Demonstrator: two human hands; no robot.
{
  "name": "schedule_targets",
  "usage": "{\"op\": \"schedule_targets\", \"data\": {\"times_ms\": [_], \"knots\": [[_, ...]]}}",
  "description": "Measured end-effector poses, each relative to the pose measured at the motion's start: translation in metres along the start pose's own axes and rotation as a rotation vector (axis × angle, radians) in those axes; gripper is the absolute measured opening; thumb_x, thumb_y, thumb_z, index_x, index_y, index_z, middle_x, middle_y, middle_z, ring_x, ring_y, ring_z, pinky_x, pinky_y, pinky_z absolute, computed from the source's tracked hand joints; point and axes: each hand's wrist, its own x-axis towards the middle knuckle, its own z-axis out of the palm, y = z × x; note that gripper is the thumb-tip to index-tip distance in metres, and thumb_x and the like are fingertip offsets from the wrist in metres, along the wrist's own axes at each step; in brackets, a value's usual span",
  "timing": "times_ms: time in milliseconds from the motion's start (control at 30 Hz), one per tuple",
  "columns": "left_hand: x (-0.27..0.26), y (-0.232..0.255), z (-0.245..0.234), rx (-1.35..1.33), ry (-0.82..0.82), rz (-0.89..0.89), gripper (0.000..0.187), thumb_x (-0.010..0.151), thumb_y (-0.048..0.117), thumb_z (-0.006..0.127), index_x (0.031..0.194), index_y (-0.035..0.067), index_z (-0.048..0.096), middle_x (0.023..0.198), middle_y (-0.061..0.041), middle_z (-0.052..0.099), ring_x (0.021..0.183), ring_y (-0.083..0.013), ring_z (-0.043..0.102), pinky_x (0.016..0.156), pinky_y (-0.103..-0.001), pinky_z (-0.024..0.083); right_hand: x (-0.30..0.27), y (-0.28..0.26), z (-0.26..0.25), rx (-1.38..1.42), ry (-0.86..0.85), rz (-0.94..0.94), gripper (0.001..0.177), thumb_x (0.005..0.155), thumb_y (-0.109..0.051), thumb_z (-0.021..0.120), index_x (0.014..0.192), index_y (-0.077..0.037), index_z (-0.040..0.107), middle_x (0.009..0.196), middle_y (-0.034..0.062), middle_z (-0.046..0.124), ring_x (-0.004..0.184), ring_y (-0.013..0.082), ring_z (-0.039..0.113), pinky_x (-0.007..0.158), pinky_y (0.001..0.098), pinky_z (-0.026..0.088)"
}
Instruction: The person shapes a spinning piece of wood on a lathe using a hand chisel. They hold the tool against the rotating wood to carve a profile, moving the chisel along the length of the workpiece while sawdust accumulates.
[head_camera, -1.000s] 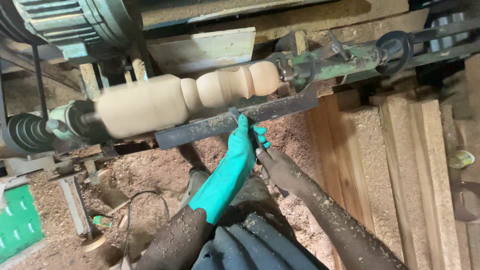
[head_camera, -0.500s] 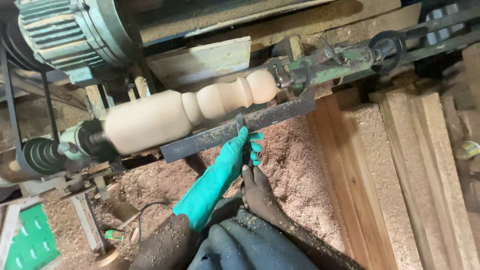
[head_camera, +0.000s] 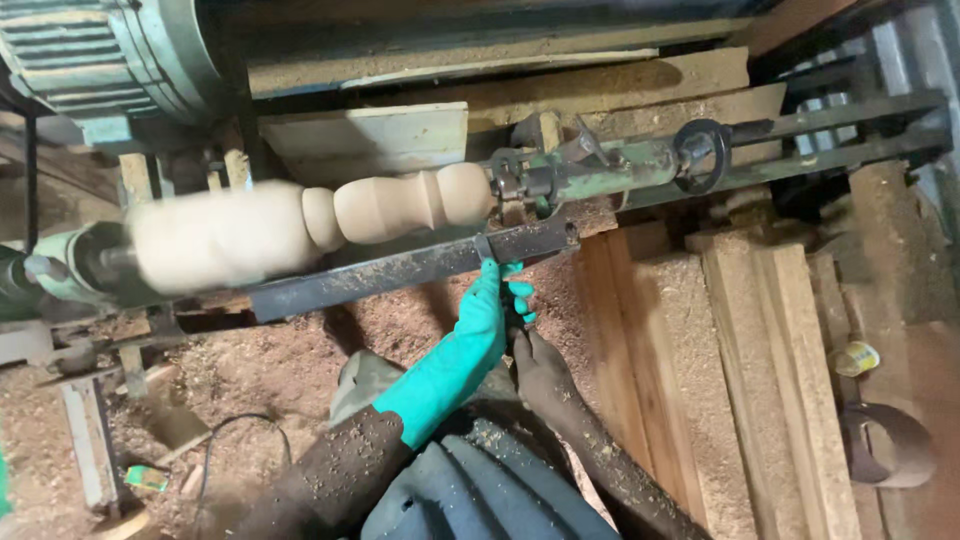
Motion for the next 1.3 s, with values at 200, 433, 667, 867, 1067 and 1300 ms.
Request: {"op": "schedule_targets", "data": {"times_ms": [200, 433, 667, 867, 1067, 1300], "knots": [[0.019, 0.000, 0.012, -0.017, 0.118, 0.017, 0.061, 0.104, 0.058, 0.044, 0.096, 0.002, 0.063, 0.074, -0.011, 0.063, 0.058, -0.0199, 0.056, 0.058, -0.042, 0.058, 0.027, -0.003, -0.021, -0.197, -0.007, -0.175, 0.045, 0.104, -0.040, 0.044, 0.108, -0.003, 0.067, 0.093, 0.0212, 0.067, 0.091, 0.0403, 0.066, 0.080, 0.0522, 0.049], [0.024, 0.000, 0.015, -0.054, 0.157, -0.017, 0.068, 0.103, 0.062, 0.043, 0.084, -0.001, 0.062, 0.067, -0.011, 0.060, 0.055, -0.0214, 0.054, 0.054, -0.041, 0.055, 0.009, -0.039, -0.032, -0.266, -0.034, -0.136, 0.046, 0.105, -0.040, 0.041, 0.109, -0.002, 0.065, 0.100, 0.0235, 0.068, 0.094, 0.0417, 0.066, 0.082, 0.0518, 0.051], [0.009, 0.025, 0.006, 0.101, 0.104, -0.122, 0.059, 0.102, 0.058, 0.044, 0.094, 0.005, 0.069, 0.071, -0.009, 0.064, 0.055, -0.0194, 0.052, 0.053, -0.040, 0.052, 0.008, -0.027, 0.009, -0.142, 0.003, 0.043, 0.044, 0.104, -0.038, 0.039, 0.115, -0.003, 0.063, 0.109, 0.0259, 0.068, 0.102, 0.0443, 0.065, 0.088, 0.0517, 0.051], [0.001, 0.052, -0.013, 0.238, -0.126, -0.188, 0.063, 0.103, 0.059, 0.045, 0.105, 0.002, 0.072, 0.074, -0.005, 0.067, 0.057, -0.0159, 0.054, 0.054, -0.037, 0.053, 0.005, -0.013, 0.057, 0.057, 0.077, 0.016, 0.045, 0.103, -0.039, 0.039, 0.120, -0.004, 0.063, 0.114, 0.0281, 0.065, 0.108, 0.0477, 0.060, 0.091, 0.0527, 0.048], [-0.004, 0.045, 0.000, 0.241, -0.027, -0.126, 0.059, 0.103, 0.058, 0.046, 0.106, 0.004, 0.072, 0.076, -0.005, 0.068, 0.058, -0.0159, 0.056, 0.054, -0.036, 0.053, 0.004, -0.029, 0.043, 0.022, 0.085, 0.048, 0.043, 0.108, -0.039, 0.040, 0.113, -0.003, 0.064, 0.094, 0.0251, 0.066, 0.081, 0.0423, 0.062, 0.072, 0.0502, 0.049], [0.008, 0.022, 0.023, -0.014, 0.136, -0.123, 0.061, 0.102, 0.059, 0.044, 0.089, 0.002, 0.062, 0.069, -0.011, 0.063, 0.053, -0.0206, 0.051, 0.048, -0.040, 0.049, 0.001, -0.053, -0.017, 0.037, -0.096, 0.101, 0.038, 0.105, -0.037, 0.041, 0.109, -0.006, 0.063, 0.064, 0.0066, 0.061, 0.040, 0.0185, 0.056, 0.040, 0.0349, 0.046]]}}
